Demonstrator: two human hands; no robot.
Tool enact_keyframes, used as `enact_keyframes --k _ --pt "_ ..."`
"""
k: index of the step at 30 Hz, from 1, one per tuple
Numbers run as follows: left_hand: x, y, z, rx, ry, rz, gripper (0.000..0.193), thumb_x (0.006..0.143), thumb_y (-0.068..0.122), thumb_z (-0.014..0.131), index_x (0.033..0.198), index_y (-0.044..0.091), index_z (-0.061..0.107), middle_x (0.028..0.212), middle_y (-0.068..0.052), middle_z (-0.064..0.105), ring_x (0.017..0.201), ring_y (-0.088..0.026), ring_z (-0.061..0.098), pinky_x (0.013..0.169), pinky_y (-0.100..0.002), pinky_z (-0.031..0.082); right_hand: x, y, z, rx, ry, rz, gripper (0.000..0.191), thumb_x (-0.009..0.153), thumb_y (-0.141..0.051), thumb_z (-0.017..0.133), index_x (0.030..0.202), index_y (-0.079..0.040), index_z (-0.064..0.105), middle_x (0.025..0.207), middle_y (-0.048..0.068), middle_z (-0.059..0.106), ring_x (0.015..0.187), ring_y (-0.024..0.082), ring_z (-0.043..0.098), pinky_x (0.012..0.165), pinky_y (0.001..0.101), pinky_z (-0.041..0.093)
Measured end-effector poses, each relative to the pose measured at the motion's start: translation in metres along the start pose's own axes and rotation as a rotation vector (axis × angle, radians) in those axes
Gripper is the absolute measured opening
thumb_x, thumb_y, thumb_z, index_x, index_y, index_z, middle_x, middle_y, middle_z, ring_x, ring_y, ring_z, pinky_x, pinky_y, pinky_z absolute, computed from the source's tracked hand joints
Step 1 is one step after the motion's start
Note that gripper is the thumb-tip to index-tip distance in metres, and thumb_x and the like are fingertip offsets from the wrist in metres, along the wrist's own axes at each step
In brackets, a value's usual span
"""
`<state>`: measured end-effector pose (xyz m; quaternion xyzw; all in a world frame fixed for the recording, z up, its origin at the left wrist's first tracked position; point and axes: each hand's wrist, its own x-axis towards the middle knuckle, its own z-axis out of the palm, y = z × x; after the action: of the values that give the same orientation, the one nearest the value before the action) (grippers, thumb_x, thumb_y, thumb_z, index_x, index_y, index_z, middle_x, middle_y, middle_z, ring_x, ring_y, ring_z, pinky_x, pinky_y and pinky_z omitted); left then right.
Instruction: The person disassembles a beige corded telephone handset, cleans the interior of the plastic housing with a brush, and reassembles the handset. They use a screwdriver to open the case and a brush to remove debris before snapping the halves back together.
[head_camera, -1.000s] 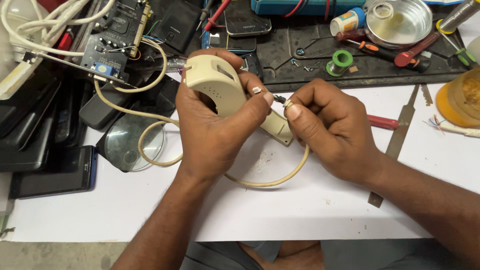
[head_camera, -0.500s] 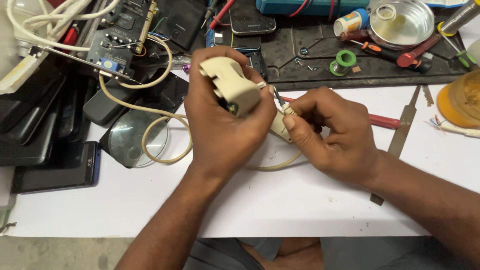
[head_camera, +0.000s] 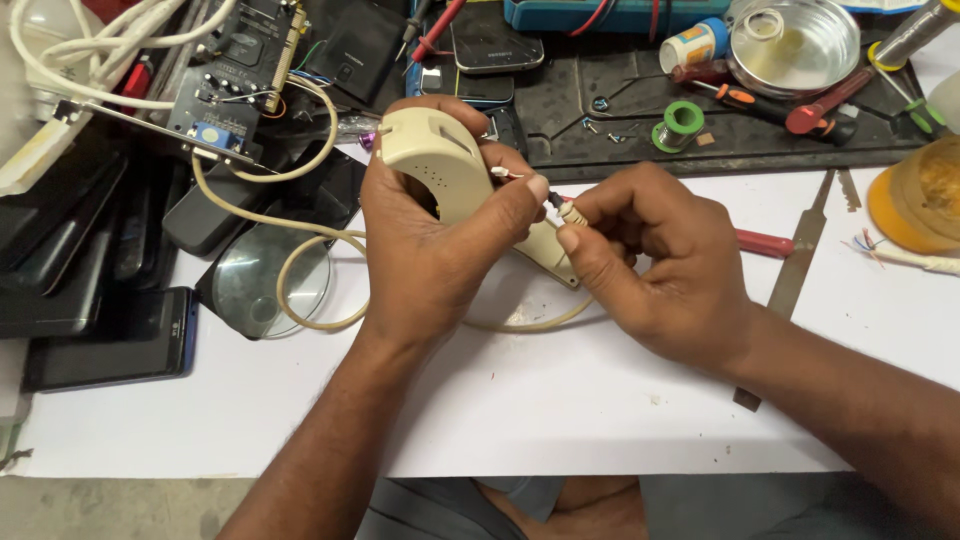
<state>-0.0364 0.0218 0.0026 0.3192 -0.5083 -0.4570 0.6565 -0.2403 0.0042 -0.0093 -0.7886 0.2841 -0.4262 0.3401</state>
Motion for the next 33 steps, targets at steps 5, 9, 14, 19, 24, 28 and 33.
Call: enact_keyframes --k 5,9,14,19,24,28,33 --pt "0.001 0.0 -0.001 -0.004 -0.004 -0.019 0.044 0.091 -0.003 0.076 0.125 0.003 0.049 0.097 -0.009 0.071 0.086 -0.015 0.072 0.077 -0.031 0.062 0.0 -0.004 0.001 -0.135 0.043 -0.102 0.014 0.1 -0.008 0.072 0.105 0.0 0.062 0.085 0.003 0.066 0.066 0.001 0.055 0.055 0.0187 0.043" --pt "0.005 0.001 -0.001 -0.097 0.049 -0.1 0.048 0.087 0.0 0.076 0.126 0.002 0.049 0.094 -0.011 0.071 0.078 -0.018 0.072 0.066 -0.031 0.061 0.001 -0.008 0.003 -0.088 0.077 -0.065 0.015 0.1 -0.007 0.073 0.104 0.0 0.06 0.087 0.002 0.066 0.066 0.0 0.053 0.055 0.0177 0.042" --pt "0.006 0.004 -0.002 -0.156 0.056 -0.085 0.048 0.088 0.002 0.075 0.128 -0.001 0.049 0.094 -0.014 0.071 0.078 -0.021 0.072 0.066 -0.034 0.06 0.002 -0.01 0.002 -0.139 0.108 -0.084 0.017 0.098 -0.004 0.075 0.099 0.0 0.059 0.082 0.001 0.064 0.062 0.0 0.051 0.052 0.0187 0.04" --pt "0.005 0.006 -0.003 -0.162 0.028 -0.089 0.049 0.087 0.0 0.072 0.13 -0.001 0.047 0.096 -0.016 0.072 0.081 -0.023 0.073 0.07 -0.035 0.062 0.0 -0.012 0.004 -0.161 0.137 -0.13 0.018 0.095 0.0 0.076 0.096 0.001 0.059 0.083 0.003 0.063 0.059 0.0 0.047 0.049 0.0205 0.035" --pt "0.002 0.007 -0.003 -0.14 0.004 -0.069 0.051 0.087 -0.006 0.068 0.132 0.0 0.045 0.101 -0.016 0.071 0.089 -0.023 0.073 0.08 -0.036 0.064 0.0 -0.014 0.004 -0.188 0.137 -0.148 0.02 0.095 0.002 0.077 0.096 0.001 0.057 0.084 0.004 0.064 0.059 0.0 0.047 0.049 0.0203 0.035" --pt "0.001 0.008 -0.004 -0.156 -0.023 -0.055 0.052 0.088 -0.008 0.067 0.134 0.0 0.045 0.102 -0.017 0.07 0.092 -0.023 0.073 0.083 -0.036 0.065 0.0 -0.014 0.004 -0.224 0.137 -0.161 0.02 0.094 0.003 0.077 0.095 0.0 0.057 0.084 0.005 0.064 0.059 0.0 0.049 0.049 0.0201 0.036" --pt "0.002 0.01 -0.004 -0.165 -0.03 -0.062 0.054 0.087 -0.005 0.069 0.135 0.001 0.044 0.102 -0.017 0.071 0.088 -0.022 0.074 0.078 -0.034 0.063 0.002 -0.014 0.004 -0.195 0.132 -0.123 0.019 0.094 0.002 0.077 0.095 0.001 0.057 0.082 0.004 0.064 0.058 0.0 0.048 0.048 0.0203 0.034"
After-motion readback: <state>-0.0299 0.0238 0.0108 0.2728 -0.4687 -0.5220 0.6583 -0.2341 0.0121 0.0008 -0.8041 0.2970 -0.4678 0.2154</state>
